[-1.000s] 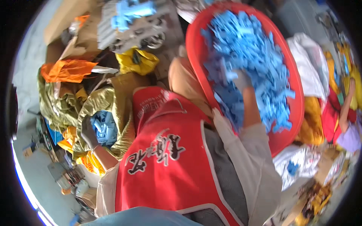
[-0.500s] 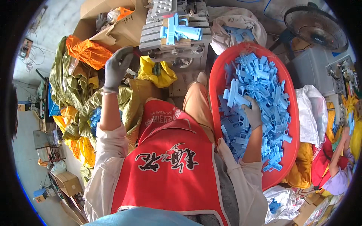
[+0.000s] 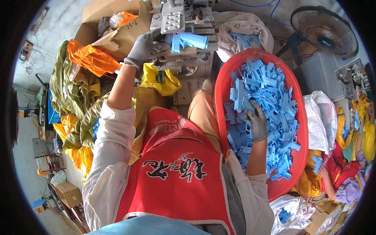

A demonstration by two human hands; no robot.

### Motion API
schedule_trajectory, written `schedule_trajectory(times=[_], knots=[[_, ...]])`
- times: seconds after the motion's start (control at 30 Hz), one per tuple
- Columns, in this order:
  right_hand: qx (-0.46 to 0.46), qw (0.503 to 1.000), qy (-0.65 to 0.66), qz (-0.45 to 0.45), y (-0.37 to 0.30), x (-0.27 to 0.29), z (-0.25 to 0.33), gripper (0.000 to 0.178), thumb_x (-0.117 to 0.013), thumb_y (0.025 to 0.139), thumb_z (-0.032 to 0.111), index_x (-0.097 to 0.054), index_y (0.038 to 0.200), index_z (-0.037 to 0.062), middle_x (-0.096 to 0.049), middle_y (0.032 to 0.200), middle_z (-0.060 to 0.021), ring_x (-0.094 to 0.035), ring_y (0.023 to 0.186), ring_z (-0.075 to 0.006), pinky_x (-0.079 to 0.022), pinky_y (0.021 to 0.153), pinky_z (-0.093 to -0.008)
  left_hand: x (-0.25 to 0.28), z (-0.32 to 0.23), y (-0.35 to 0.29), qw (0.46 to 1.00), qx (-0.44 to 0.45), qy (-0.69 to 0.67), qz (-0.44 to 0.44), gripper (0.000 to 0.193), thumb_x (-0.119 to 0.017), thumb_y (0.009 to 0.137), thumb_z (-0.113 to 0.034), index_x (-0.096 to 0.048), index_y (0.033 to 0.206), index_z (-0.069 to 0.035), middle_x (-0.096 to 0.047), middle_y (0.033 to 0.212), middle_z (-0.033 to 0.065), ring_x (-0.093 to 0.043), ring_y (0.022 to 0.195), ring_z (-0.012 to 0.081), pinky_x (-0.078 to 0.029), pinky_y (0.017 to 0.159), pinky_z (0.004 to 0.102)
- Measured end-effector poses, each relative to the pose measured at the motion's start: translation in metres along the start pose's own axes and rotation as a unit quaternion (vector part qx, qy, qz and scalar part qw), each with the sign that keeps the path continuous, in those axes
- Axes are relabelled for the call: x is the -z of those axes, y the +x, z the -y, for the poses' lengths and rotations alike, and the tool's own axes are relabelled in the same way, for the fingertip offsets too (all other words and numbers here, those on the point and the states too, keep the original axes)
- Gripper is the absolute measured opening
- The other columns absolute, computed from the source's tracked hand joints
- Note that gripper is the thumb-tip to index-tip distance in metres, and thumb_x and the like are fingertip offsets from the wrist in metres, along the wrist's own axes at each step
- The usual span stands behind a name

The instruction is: Sorting and preparing light blue plastic toy components at a manufacturing workstation.

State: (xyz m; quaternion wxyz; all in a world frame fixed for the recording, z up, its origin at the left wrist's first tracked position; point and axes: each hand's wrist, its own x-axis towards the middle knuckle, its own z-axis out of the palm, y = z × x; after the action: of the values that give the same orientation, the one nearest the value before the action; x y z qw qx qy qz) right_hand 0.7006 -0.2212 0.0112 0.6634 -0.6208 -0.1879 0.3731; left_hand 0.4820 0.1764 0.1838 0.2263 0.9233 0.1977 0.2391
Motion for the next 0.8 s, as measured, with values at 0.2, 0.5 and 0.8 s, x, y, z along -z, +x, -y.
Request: schedule_trajectory(times=[0.2,0.5,0.8], knots=[[0.052,0.989,0.135,-0.021,0.035,-0.045,0.057,0.042,-0.053,0.091,0.007,-0.042,0.131,-0.0028,-0.054,0.109,-0.0081,-0.051,0.084,-0.0121,-0.042,0.070,-0.0220,0.009,-0.001,0.001,0.999,0.022,-0.015,-0.042,0.048,-0.075,0.074,-0.027,-0.061,0.114,-0.007,-0.068,0.098,0.0130,-0.067,0.091,0.0240,-0.051,0.079,0.0333],[0.191,0.960,-0.072,0.190,0.123,-0.171,0.143,0.038,-0.062,0.085,0.006,-0.057,0.122,0.0060,-0.058,0.092,-0.0019,-0.052,0.073,-0.0057,-0.043,0.062,-0.0184,0.046,0.027,-0.160,0.964,0.181,-0.001,-0.195,0.041,-0.074,0.075,-0.012,-0.062,0.114,-0.004,-0.069,0.095,0.0088,-0.066,0.081,0.0130,-0.052,0.075,0.0259],[0.319,0.810,-0.444,0.213,0.164,-0.172,0.149,0.033,-0.060,0.090,0.020,-0.058,0.119,0.0047,-0.064,0.102,-0.0101,-0.060,0.086,-0.0170,-0.048,0.075,-0.0325,0.060,0.054,-0.333,0.862,0.358,-0.170,-0.317,0.042,-0.068,0.080,-0.002,-0.057,0.121,0.002,-0.063,0.112,0.0095,-0.061,0.096,0.0163,-0.048,0.087,0.0275]])
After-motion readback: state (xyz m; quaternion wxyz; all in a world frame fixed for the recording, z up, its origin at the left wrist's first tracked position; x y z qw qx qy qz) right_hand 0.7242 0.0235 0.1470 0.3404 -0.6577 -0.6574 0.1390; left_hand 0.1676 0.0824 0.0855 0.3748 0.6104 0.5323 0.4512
